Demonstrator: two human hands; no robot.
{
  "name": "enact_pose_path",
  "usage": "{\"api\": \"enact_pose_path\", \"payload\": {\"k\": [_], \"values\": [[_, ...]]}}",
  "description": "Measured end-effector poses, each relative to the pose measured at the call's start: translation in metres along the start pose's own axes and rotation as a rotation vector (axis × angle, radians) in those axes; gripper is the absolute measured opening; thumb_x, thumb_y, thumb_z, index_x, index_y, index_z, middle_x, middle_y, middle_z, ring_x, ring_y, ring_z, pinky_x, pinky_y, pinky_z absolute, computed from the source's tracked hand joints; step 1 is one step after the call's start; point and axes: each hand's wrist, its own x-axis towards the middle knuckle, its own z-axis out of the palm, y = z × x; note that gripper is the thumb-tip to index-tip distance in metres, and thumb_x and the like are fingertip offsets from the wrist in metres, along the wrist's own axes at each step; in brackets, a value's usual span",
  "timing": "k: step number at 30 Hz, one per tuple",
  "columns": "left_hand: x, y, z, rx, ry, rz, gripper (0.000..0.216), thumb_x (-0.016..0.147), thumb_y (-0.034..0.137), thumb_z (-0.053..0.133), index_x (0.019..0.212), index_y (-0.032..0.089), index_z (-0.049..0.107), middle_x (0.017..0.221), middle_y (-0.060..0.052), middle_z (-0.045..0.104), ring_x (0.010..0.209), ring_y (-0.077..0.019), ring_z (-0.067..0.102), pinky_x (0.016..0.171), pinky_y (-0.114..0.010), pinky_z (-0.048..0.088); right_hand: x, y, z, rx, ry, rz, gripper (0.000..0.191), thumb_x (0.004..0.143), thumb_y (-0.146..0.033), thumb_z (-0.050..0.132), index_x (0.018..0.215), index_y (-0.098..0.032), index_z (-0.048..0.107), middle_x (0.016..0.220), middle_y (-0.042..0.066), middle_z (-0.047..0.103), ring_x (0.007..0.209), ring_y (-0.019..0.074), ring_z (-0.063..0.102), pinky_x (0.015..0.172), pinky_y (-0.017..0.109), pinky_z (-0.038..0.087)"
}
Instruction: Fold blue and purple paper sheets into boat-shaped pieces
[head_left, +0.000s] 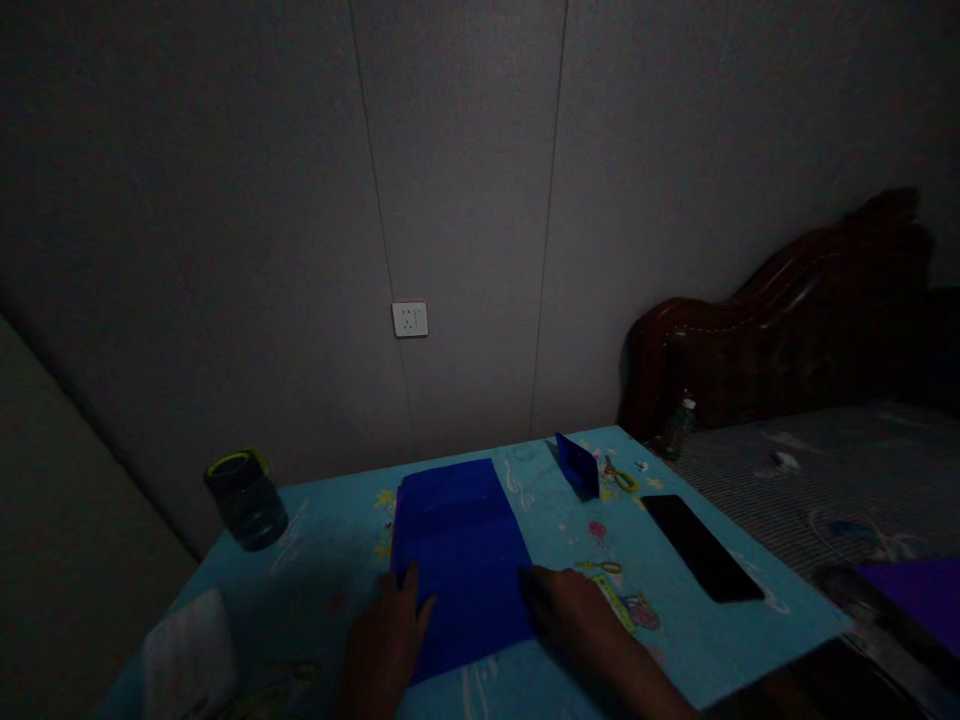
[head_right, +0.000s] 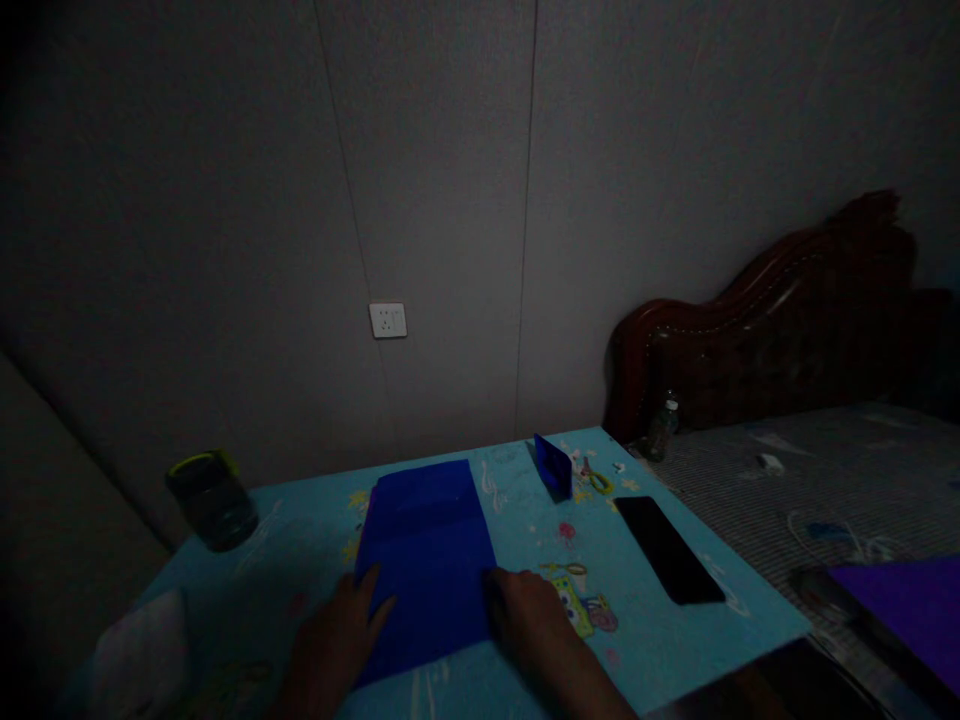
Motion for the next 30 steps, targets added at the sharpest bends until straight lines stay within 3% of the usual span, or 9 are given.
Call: {"api": "enact_pose_path", "payload": {"k": [3, 6, 10, 12, 15, 20, 25, 30], "values": [[0.005, -0.002, -0.010, 0.053, 0.103, 0.020, 0.037, 0.094, 0.033, 0.047, 0.121, 0.016, 0.065, 0.116, -0.019, 0.064, 0.091, -0.0291, 0.069, 0.074, -0.039, 0.053, 0.000, -0.002, -0.008, -0.056, -0.010, 0.000, 0.022, 0.086, -0.020, 0.052, 0.097, -0.020, 0.070, 0.088, 0.012, 0.076, 0.080, 0.0271, 0.071, 0.063, 0.029, 0.038], [0.023, -0.007, -0.013, 0.030, 0.230, 0.075, 0.033, 0.093, 0.031, 0.047, 0.114, 0.014, 0.068, 0.110, -0.018, 0.065, 0.101, -0.0300, 0.063, 0.083, -0.040, 0.051, 0.011, -0.003, -0.014, -0.004, 0.066, -0.038, 0.021, 0.089, -0.026, 0.054, 0.102, -0.020, 0.069, 0.098, 0.011, 0.074, 0.090, 0.0260, 0.069, 0.073, 0.029, 0.041], [0.053, -0.020, 0.002, -0.273, 0.378, 0.008, 0.039, 0.092, 0.029, 0.044, 0.119, 0.009, 0.063, 0.115, -0.023, 0.064, 0.108, -0.0343, 0.057, 0.093, -0.049, 0.044, 0.045, -0.004, -0.012, 0.097, 0.173, -0.007, 0.026, 0.094, -0.031, 0.050, 0.110, -0.020, 0.066, 0.107, 0.010, 0.070, 0.097, 0.0224, 0.066, 0.082, 0.027, 0.042], [0.061, -0.026, 0.015, -0.388, 0.394, -0.011, 0.040, 0.091, 0.030, 0.043, 0.118, 0.008, 0.063, 0.112, -0.023, 0.066, 0.108, -0.0344, 0.058, 0.096, -0.051, 0.042, 0.062, -0.005, -0.007, 0.119, 0.202, 0.021, 0.029, 0.095, -0.033, 0.049, 0.114, -0.018, 0.065, 0.108, 0.011, 0.069, 0.097, 0.0226, 0.066, 0.082, 0.027, 0.043], [0.065, -0.032, 0.031, -0.514, 0.384, 0.002, 0.038, 0.090, 0.031, 0.044, 0.115, 0.012, 0.064, 0.107, -0.018, 0.070, 0.105, -0.0310, 0.062, 0.099, -0.047, 0.043, 0.077, -0.006, 0.005, 0.133, 0.221, 0.035, 0.033, 0.095, -0.036, 0.049, 0.117, -0.016, 0.065, 0.108, 0.014, 0.069, 0.098, 0.0250, 0.066, 0.082, 0.030, 0.045], [0.067, -0.033, 0.038, -0.828, 0.355, -0.021, 0.044, 0.086, 0.037, 0.049, 0.121, 0.013, 0.061, 0.125, -0.017, 0.065, 0.120, -0.0298, 0.059, 0.105, -0.045, 0.042, 0.078, -0.003, 0.022, 0.178, 0.251, 0.017, 0.035, 0.094, -0.034, 0.050, 0.121, -0.016, 0.065, 0.113, 0.015, 0.066, 0.105, 0.0268, 0.063, 0.089, 0.031, 0.044], [0.068, -0.032, 0.030, -1.200, 0.255, -0.131, 0.049, 0.086, 0.040, 0.051, 0.130, 0.017, 0.052, 0.122, -0.014, 0.070, 0.105, -0.0261, 0.070, 0.090, -0.042, 0.054, 0.077, 0.005, 0.028, 0.256, 0.258, 0.001, 0.038, 0.093, -0.034, 0.052, 0.123, -0.015, 0.065, 0.117, 0.015, 0.066, 0.109, 0.0256, 0.062, 0.095, 0.031, 0.043], [0.061, -0.028, 0.027, -1.531, 0.116, -0.132, 0.049, 0.076, 0.046, 0.066, 0.113, 0.015, 0.063, 0.111, -0.014, 0.074, 0.097, -0.0297, 0.073, 0.084, -0.044, 0.058, 0.077, 0.009, 0.031, 0.338, 0.281, -0.026, 0.037, 0.090, -0.035, 0.055, 0.122, -0.017, 0.066, 0.114, 0.013, 0.067, 0.107, 0.0246, 0.063, 0.096, 0.031, 0.044]]}}
